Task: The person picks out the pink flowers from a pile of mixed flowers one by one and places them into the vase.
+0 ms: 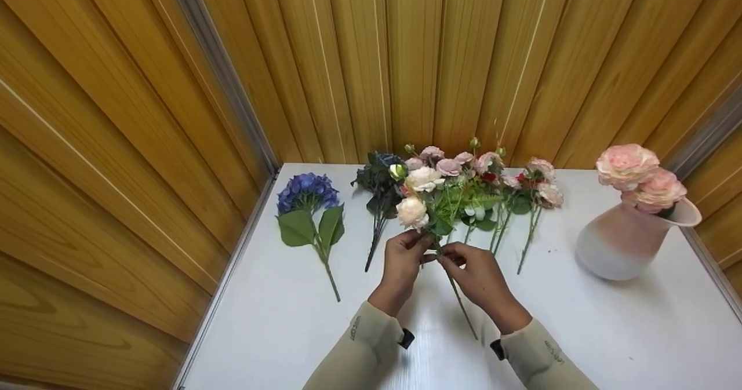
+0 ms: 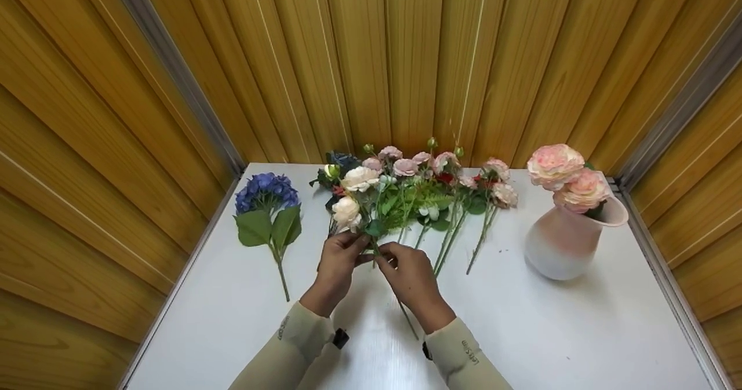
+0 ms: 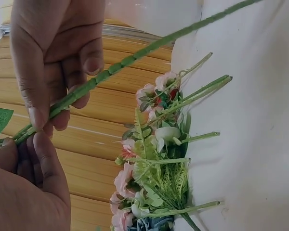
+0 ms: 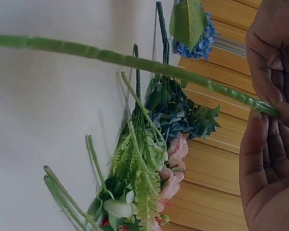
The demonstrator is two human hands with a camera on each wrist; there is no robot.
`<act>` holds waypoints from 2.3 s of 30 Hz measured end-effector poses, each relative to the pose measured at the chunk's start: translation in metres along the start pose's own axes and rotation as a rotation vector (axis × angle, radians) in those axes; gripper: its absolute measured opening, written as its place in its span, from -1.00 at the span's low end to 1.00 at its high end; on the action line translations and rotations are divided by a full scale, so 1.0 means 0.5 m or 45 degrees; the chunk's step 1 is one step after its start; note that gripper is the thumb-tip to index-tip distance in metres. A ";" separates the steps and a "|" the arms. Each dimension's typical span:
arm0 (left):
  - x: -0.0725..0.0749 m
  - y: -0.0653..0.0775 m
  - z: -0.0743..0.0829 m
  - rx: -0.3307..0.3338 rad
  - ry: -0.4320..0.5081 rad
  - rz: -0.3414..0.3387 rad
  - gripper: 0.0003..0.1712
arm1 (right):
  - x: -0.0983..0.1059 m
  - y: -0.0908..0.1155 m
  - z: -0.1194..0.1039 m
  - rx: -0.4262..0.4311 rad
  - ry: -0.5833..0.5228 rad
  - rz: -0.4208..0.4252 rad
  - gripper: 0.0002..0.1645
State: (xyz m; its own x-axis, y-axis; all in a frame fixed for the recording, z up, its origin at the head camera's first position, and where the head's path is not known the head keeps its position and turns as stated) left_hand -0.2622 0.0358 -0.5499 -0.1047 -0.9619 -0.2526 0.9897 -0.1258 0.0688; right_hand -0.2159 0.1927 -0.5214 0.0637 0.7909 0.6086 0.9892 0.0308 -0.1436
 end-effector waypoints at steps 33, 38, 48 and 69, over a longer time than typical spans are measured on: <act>0.019 0.022 -0.089 0.192 -0.037 -0.054 -0.69 | 0.409 -0.002 -0.091 0.457 0.715 1.053 -0.77; 0.022 0.027 -0.091 0.197 -0.069 -0.033 -0.71 | 0.419 0.006 -0.097 0.490 0.683 1.108 -0.78; 0.004 0.038 -0.084 0.146 -0.140 -0.114 -0.67 | 0.428 0.007 -0.115 0.494 0.683 1.120 -0.78; 0.020 0.044 -0.104 0.193 -0.140 -0.078 -0.64 | 0.476 -0.037 0.081 -0.012 0.815 0.947 -0.76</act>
State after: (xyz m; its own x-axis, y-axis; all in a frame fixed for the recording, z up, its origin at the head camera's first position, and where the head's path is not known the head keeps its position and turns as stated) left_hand -0.2364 0.0362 -0.6013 -0.1829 -0.9709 -0.1548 0.9559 -0.2124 0.2028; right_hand -0.2244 0.4048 -0.4054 0.7280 0.1258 0.6739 0.6684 -0.3487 -0.6570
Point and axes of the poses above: each hand's wrist, its own y-axis away from the middle knuckle, its own x-axis out of the back of the hand, z = x × y, the point moved 5 cm from there along -y, towards the middle knuckle, and after that the axes turned 1 degree about -y, right-handed, at the moved point
